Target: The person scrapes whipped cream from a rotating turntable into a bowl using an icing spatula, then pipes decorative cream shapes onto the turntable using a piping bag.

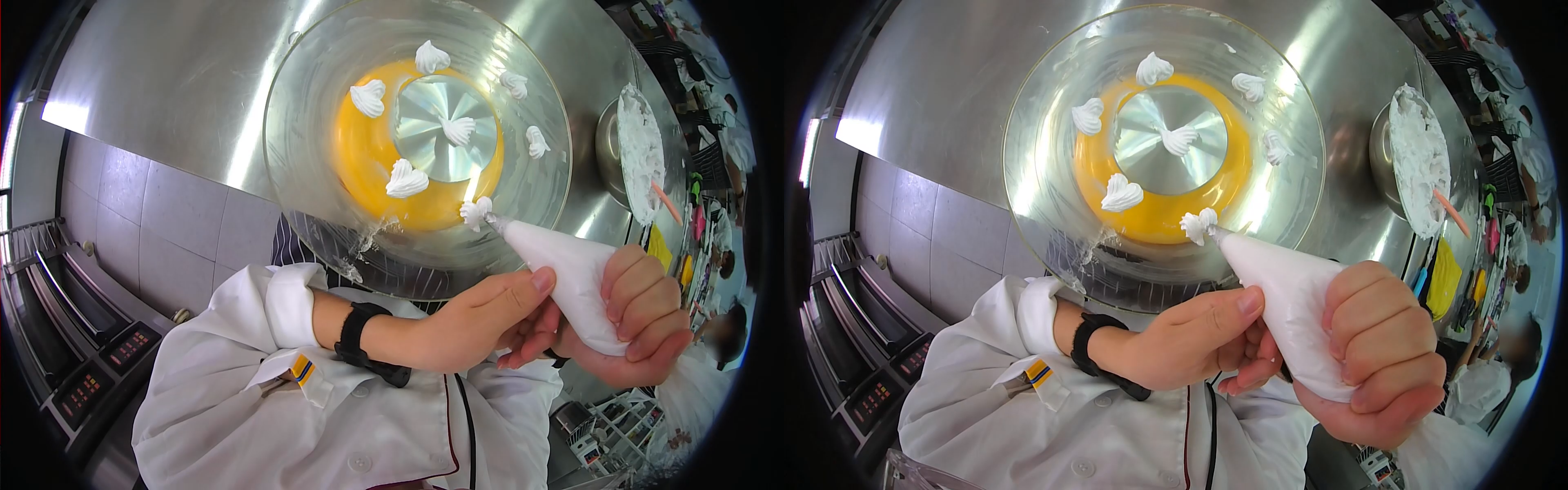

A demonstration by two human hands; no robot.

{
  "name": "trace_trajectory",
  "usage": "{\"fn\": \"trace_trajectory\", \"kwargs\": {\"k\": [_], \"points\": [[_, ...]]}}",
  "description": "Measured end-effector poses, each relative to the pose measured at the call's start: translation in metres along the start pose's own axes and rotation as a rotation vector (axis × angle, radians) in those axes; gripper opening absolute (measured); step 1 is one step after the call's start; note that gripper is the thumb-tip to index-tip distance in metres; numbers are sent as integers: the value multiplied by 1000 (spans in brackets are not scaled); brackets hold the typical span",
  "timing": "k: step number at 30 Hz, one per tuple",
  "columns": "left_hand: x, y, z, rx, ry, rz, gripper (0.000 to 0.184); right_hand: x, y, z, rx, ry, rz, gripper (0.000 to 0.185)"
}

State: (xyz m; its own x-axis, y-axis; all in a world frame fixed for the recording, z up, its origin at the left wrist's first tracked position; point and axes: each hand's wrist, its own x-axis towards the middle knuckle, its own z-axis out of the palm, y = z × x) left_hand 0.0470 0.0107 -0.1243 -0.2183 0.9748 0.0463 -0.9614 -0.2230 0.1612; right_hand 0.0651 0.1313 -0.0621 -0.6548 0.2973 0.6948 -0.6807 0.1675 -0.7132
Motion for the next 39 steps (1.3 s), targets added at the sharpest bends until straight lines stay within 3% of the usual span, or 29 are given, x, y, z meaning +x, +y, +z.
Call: {"fn": "trace_trajectory", "kwargs": {"k": [10, 16, 23, 29, 31, 39], "points": [[-6, -1, 1, 2, -12, -33, 46, 1, -3, 1, 68, 14, 98, 39], [-9, 3, 1, 188, -171, -130, 44, 4, -11, -5, 279, 62, 176, 41], [-17, 11, -12, 382, -76, -130, 14, 4, -19, -18, 324, 134, 68, 40], [-38, 18, -16, 379, -88, -81, 14, 2, -16, -24, 314, 181, 19, 40], [-40, 17, -9, 502, -223, -135, 15, 1, -16, -24, 312, 177, 18, 40], [-27, 20, -14, 466, -74, -97, 13, 0, -16, -19, 298, 205, -5, 40]]}}
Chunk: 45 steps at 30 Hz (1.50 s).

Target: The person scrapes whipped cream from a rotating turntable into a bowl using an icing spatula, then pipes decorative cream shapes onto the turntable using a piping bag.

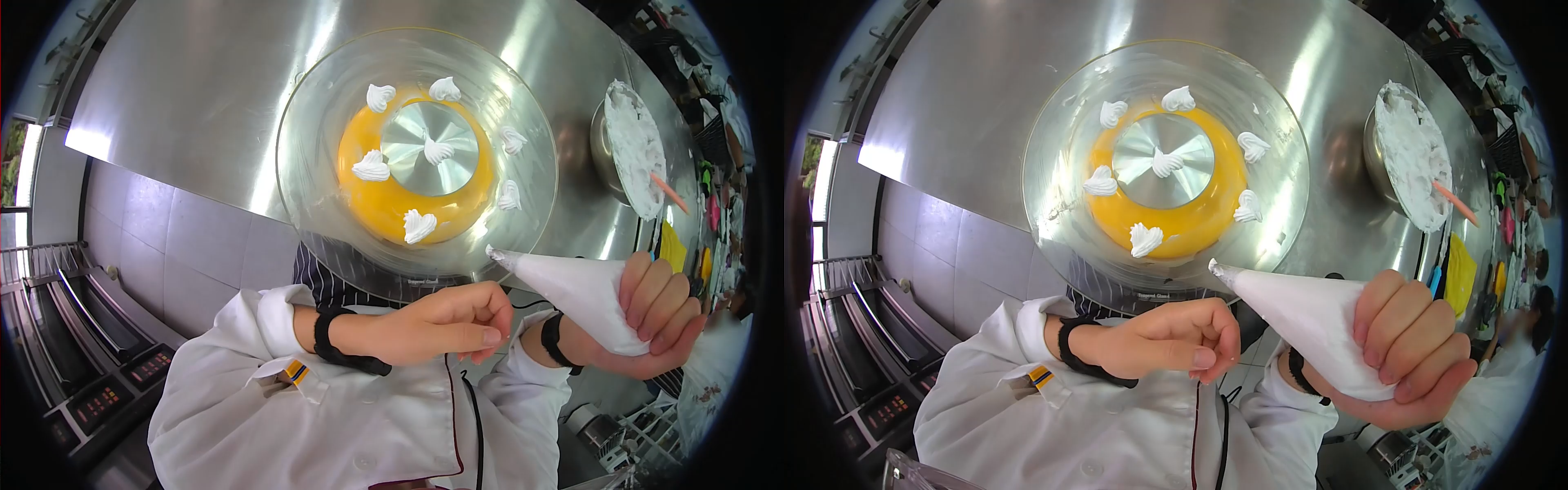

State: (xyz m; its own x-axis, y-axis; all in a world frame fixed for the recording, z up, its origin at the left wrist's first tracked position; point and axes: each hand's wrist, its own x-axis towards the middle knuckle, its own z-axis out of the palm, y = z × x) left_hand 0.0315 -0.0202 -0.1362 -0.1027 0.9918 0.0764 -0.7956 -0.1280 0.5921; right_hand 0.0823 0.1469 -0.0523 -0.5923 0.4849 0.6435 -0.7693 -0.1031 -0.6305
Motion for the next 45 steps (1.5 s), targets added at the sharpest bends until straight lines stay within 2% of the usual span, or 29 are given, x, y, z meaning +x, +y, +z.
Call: {"fn": "trace_trajectory", "kwargs": {"k": [12, 16, 18, 19, 21, 22, 27, 31, 34, 38, 45], "points": [[-11, -1, 6, -39, 32, 23, 12, -3, 1, 7, -29, -64, 47, 39], [-2, 0, 9, -16, -29, -4, 16, -2, 4, 8, -34, -65, 15, 39], [8, -3, 14, -37, -92, -47, 27, -3, 1, 10, -67, -90, 1, 40], [13, -4, 16, -38, -98, -37, 27, -4, 0, 11, -93, -108, -14, 40], [23, -4, 20, -38, -127, 3, 42, -6, 0, 11, -139, -121, -50, 40], [25, -8, 23, -44, -75, 14, 49, -9, -1, 10, -154, -142, -73, 39], [27, -15, 21, -143, -13, 28, 49, -12, 2, 7, -208, -171, -106, 36], [24, -13, 14, -114, -64, 5, 52, -13, 5, 7, -211, -174, -97, 35], [24, -15, 14, -93, -9, 40, 50, -12, 7, 8, -205, -175, -110, 35], [24, -12, 7, -50, -49, 56, 52, -13, 10, 10, -179, -163, -118, 35], [24, -5, 2, -29, -32, 6, 53, -12, 12, 10, -171, -143, -122, 35]]}}
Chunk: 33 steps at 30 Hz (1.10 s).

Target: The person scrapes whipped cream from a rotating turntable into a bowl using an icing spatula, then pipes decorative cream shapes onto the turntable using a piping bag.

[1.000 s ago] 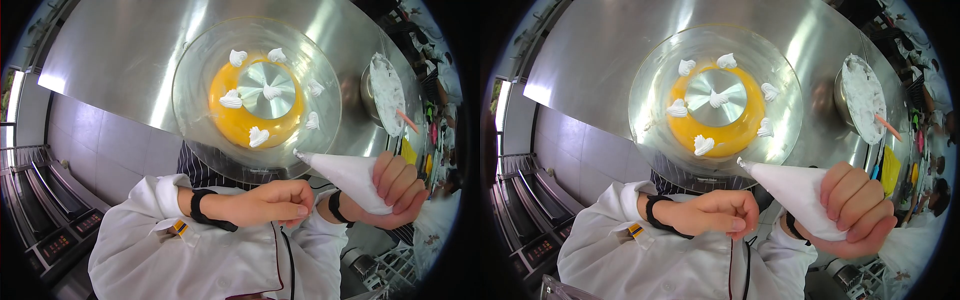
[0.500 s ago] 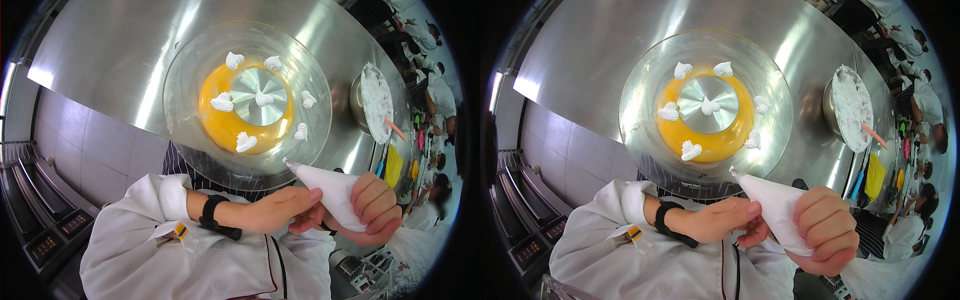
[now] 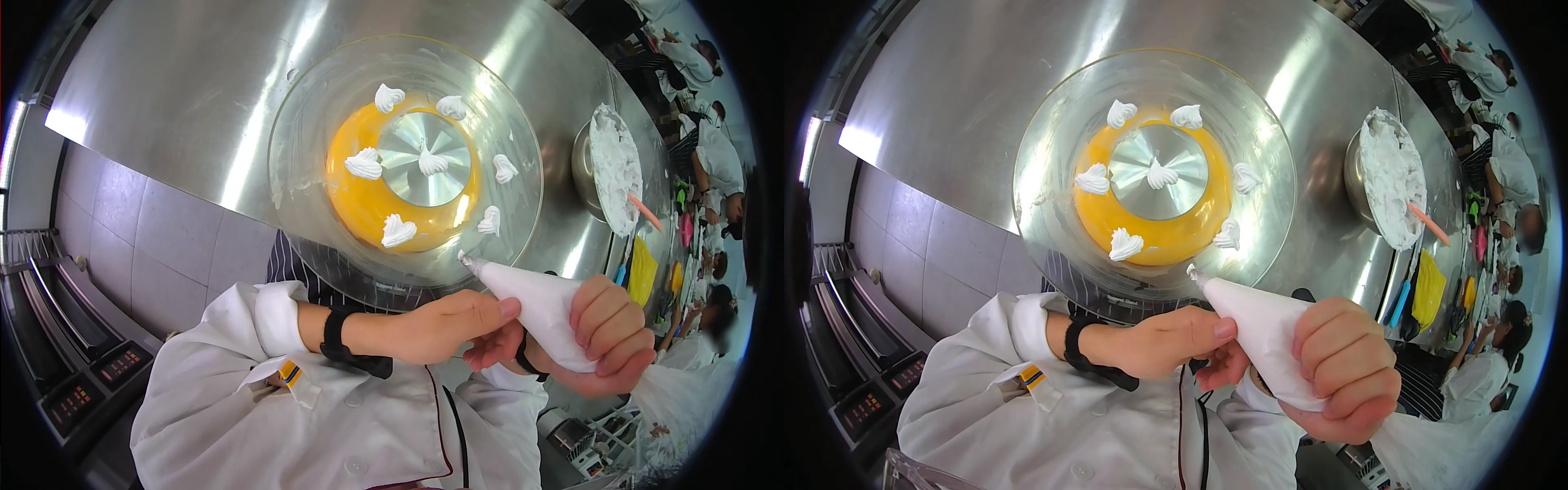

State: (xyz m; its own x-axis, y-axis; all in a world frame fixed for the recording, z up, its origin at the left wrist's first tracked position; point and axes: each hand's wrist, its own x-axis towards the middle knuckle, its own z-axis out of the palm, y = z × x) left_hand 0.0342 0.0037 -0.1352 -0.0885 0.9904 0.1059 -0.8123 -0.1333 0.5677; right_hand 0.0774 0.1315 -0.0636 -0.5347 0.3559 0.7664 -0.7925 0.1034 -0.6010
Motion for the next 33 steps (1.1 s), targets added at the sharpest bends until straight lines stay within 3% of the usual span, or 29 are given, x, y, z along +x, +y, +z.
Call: {"fn": "trace_trajectory", "kwargs": {"k": [7, 33], "points": [[-2, -1, 1, -20, -86, 20, 51, 1, -1, 0, 34, -13, 0, 36], [-9, -8, 3, -158, -57, 46, 56, 1, 3, 6, -45, -131, 56, 32]]}}
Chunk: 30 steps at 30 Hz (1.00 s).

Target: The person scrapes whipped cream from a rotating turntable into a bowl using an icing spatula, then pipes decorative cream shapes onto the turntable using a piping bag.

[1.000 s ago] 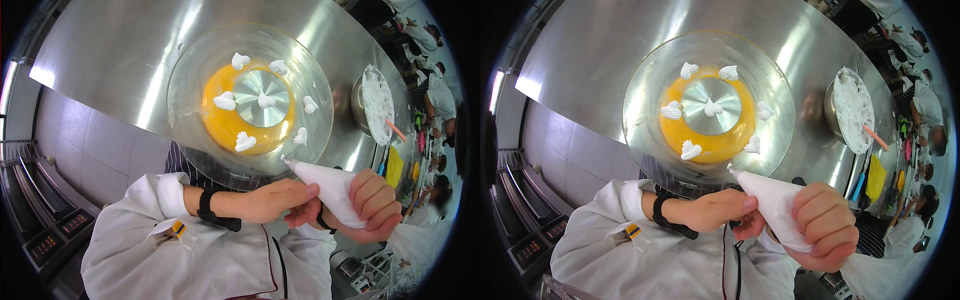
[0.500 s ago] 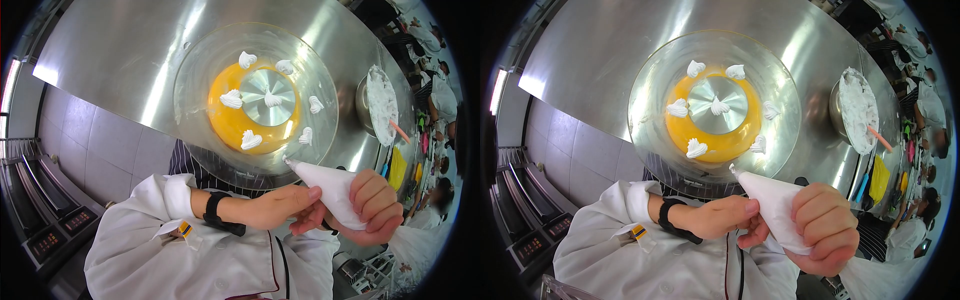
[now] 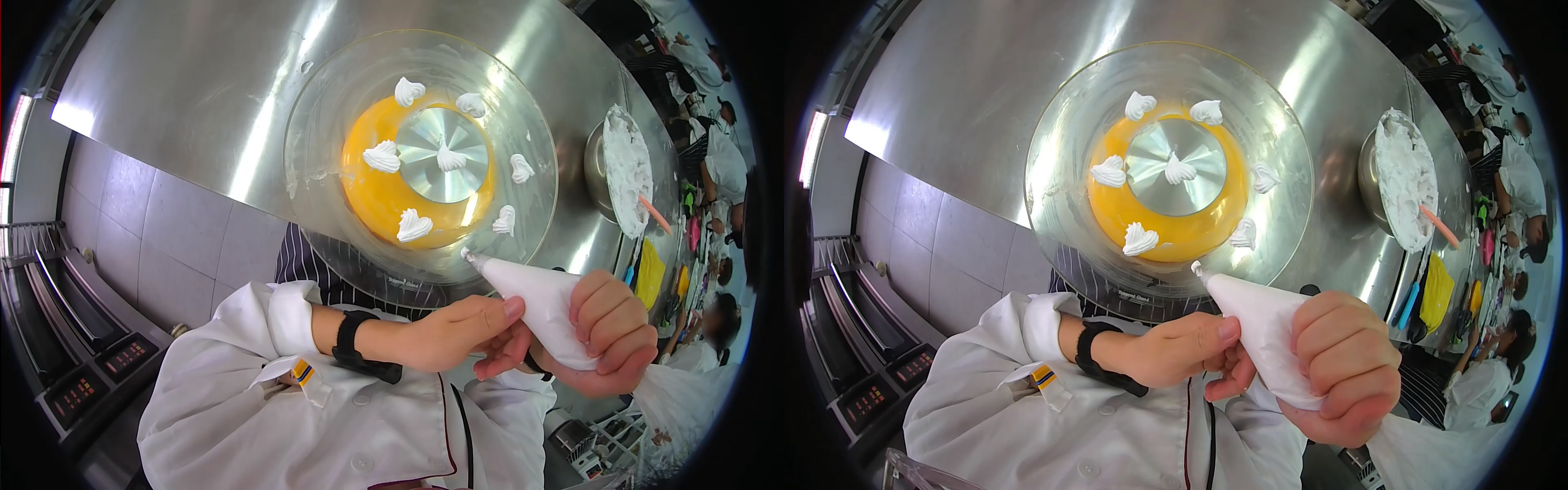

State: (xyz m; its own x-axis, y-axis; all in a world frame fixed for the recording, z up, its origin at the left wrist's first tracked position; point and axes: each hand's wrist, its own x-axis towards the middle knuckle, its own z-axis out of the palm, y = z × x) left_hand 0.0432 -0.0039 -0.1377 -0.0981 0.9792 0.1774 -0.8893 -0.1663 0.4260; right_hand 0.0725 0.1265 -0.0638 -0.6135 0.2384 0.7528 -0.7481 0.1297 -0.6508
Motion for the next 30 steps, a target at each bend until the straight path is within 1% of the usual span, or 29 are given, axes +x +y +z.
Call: {"fn": "trace_trajectory", "kwargs": {"k": [11, 30], "points": [[-1, -3, -1, -36, 21, 6, 55, -2, 2, 1, 2, 20, -19, 32], [-1, 0, 0, -6, 19, 14, 53, -4, 5, 5, 30, 69, -54, 33]]}}
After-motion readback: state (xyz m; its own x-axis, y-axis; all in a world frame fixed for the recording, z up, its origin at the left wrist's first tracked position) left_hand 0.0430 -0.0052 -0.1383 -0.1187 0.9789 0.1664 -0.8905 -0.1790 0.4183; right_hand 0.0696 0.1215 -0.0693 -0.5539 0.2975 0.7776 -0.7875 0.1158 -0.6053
